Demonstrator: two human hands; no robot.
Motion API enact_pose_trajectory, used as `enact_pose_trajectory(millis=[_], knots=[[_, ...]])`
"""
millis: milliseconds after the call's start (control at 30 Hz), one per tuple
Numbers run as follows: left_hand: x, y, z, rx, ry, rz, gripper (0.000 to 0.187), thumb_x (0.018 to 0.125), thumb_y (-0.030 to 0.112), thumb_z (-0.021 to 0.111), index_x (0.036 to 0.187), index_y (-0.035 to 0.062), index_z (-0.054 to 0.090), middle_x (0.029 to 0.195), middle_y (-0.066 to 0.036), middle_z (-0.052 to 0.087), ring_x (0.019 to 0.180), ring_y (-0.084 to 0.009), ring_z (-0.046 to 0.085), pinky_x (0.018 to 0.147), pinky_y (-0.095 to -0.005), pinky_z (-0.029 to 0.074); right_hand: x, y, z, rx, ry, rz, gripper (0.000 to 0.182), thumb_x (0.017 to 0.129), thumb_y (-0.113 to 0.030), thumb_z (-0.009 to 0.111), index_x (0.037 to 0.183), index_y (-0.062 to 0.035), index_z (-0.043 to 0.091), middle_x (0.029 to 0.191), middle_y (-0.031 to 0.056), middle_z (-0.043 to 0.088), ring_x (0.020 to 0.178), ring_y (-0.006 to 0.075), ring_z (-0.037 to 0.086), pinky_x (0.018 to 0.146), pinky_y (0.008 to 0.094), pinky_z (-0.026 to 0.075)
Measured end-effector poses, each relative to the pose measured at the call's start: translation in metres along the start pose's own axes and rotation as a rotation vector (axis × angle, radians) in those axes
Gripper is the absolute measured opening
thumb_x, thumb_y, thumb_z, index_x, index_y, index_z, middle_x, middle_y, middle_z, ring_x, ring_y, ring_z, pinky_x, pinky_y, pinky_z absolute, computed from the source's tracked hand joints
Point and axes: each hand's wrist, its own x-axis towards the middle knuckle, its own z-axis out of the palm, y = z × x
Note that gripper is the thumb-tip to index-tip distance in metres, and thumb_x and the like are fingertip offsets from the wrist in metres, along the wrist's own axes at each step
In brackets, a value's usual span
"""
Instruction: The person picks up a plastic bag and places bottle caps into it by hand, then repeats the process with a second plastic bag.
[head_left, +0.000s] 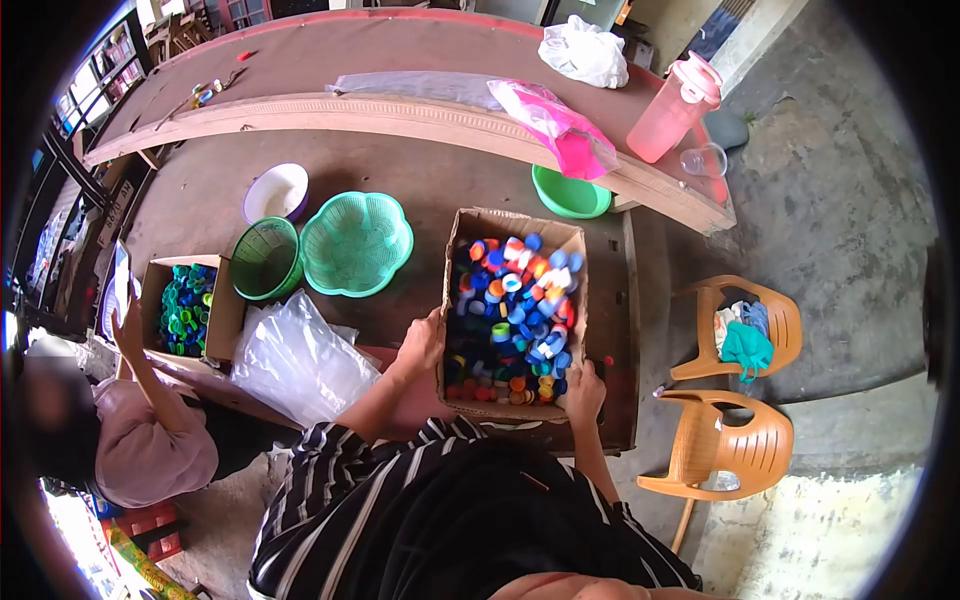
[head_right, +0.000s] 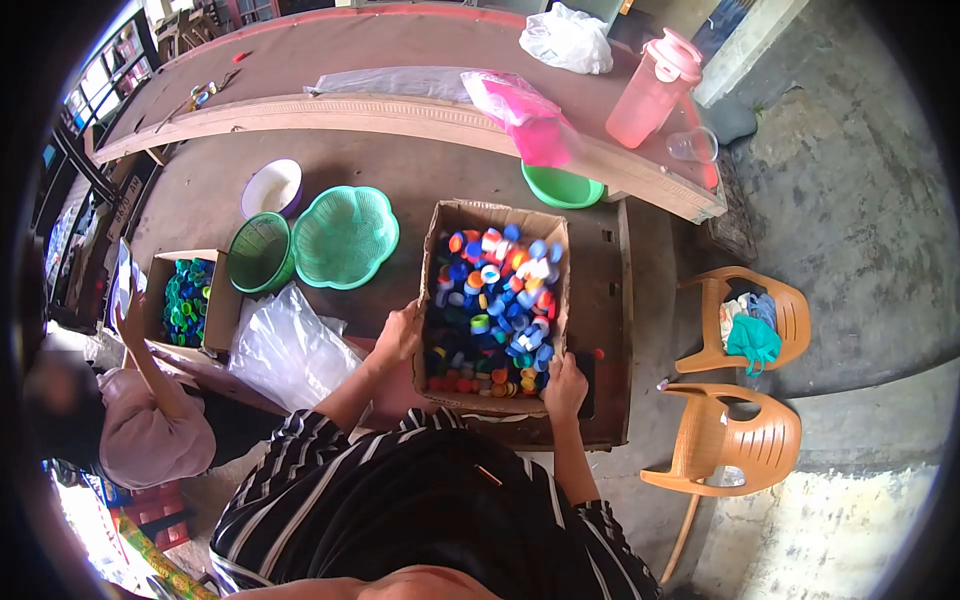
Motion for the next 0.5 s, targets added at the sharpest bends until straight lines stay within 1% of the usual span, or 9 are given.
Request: enact_pose_trajectory(millis=[67,100,133,233,267,300,367,400,500], knots=[[0.004,-0.006,0.004,0.009,-0.018,-0.015,0.033,0.092,0.007,0.049,0.124,-0.0049,0.05,0.073,-0.031,0.06,0.073,-0.0501,0.06,0.066,-0.0567,0.047,0.006,0.001,0.004,-0.003,0.005,-0.009,0.025,0.098,-0.025,0.051,0.089,-0.0025,0.054,0.072,0.0238,0.061,0.07,0.0431,0.062,0.061,0.0511,0.046],[0.004,0.006,-0.005,0.002,-0.023,-0.025,0.034,0.092,0.007,0.049,0.124,-0.005,0.05,0.074,-0.031,0.061,0.074,-0.0499,0.06,0.067,-0.0564,0.047,0.004,0.002,0.006,-0.003,0.0,-0.006,0.025,0.098,-0.026,0.051,0.089,-0.0026,0.055,0.072,0.0241,0.061,0.07,0.0433,0.062,0.061,0.0512,0.046],[0.003,0.019,-0.014,-0.002,-0.031,-0.035,0.035,0.092,0.007,0.049,0.125,-0.0051,0.05,0.074,-0.031,0.061,0.074,-0.0498,0.06,0.068,-0.056,0.047,-0.002,-0.001,0.004,0.027,0.043,0.004,0.024,0.098,-0.025,0.052,0.089,-0.0026,0.055,0.072,0.0245,0.061,0.07,0.0435,0.062,0.061,0.0516,0.046],[-0.005,0.055,-0.033,-0.051,0.124,0.08,0.036,0.092,0.006,0.049,0.126,-0.0052,0.05,0.078,-0.032,0.061,0.075,-0.0492,0.061,0.07,-0.0547,0.049,-0.008,-0.014,-0.003,0.097,0.167,0.02,0.023,0.097,-0.024,0.053,0.089,-0.0024,0.055,0.072,0.0253,0.061,0.071,0.0438,0.062,0.061,0.0524,0.047],[-0.004,0.05,-0.028,-0.068,0.254,0.232,0.036,0.093,0.005,0.048,0.127,-0.005,0.051,0.081,-0.033,0.061,0.077,-0.0491,0.062,0.07,-0.0544,0.049,-0.013,-0.015,-0.003,0.105,0.191,0.023,0.023,0.096,-0.024,0.053,0.089,-0.0023,0.056,0.072,0.0253,0.061,0.072,0.0438,0.063,0.061,0.0525,0.047],[-0.003,0.046,-0.027,-0.058,0.194,0.152,0.036,0.093,0.005,0.049,0.127,-0.0044,0.051,0.082,-0.033,0.062,0.078,-0.0493,0.062,0.071,-0.0547,0.049,-0.019,-0.015,-0.003,0.111,0.21,0.029,0.022,0.096,-0.023,0.054,0.089,-0.0023,0.056,0.072,0.0253,0.062,0.072,0.0439,0.063,0.061,0.0526,0.047],[0.0,0.038,-0.026,-0.036,0.07,-0.002,0.035,0.093,0.006,0.049,0.127,-0.0031,0.052,0.082,-0.034,0.062,0.079,-0.0495,0.062,0.071,-0.0553,0.049,-0.012,-0.015,0.003,0.11,0.111,0.082,0.024,0.096,-0.023,0.054,0.09,-0.0003,0.057,0.075,0.0268,0.062,0.074,0.0458,0.062,0.063,0.0522,0.047],[0.007,0.028,-0.019,0.019,0.003,-0.101,0.033,0.093,0.009,0.049,0.124,-0.0005,0.054,0.083,-0.033,0.062,0.08,-0.05,0.062,0.072,-0.0566,0.049,-0.004,-0.013,0.006,0.109,0.07,0.1,0.025,0.096,-0.023,0.055,0.091,0.0006,0.057,0.076,0.0275,0.061,0.075,0.0467,0.062,0.063,0.052,0.046],[0.023,0.014,-0.005,0.162,-0.054,-0.198,0.031,0.093,0.013,0.049,0.121,0.002,0.056,0.083,-0.033,0.063,0.08,-0.0498,0.062,0.074,-0.0575,0.05,0.009,-0.003,0.022,0.005,0.013,0.078,0.023,0.097,-0.024,0.054,0.089,-0.0026,0.057,0.074,0.0246,0.063,0.072,0.0434,0.064,0.063,0.052,0.048]])
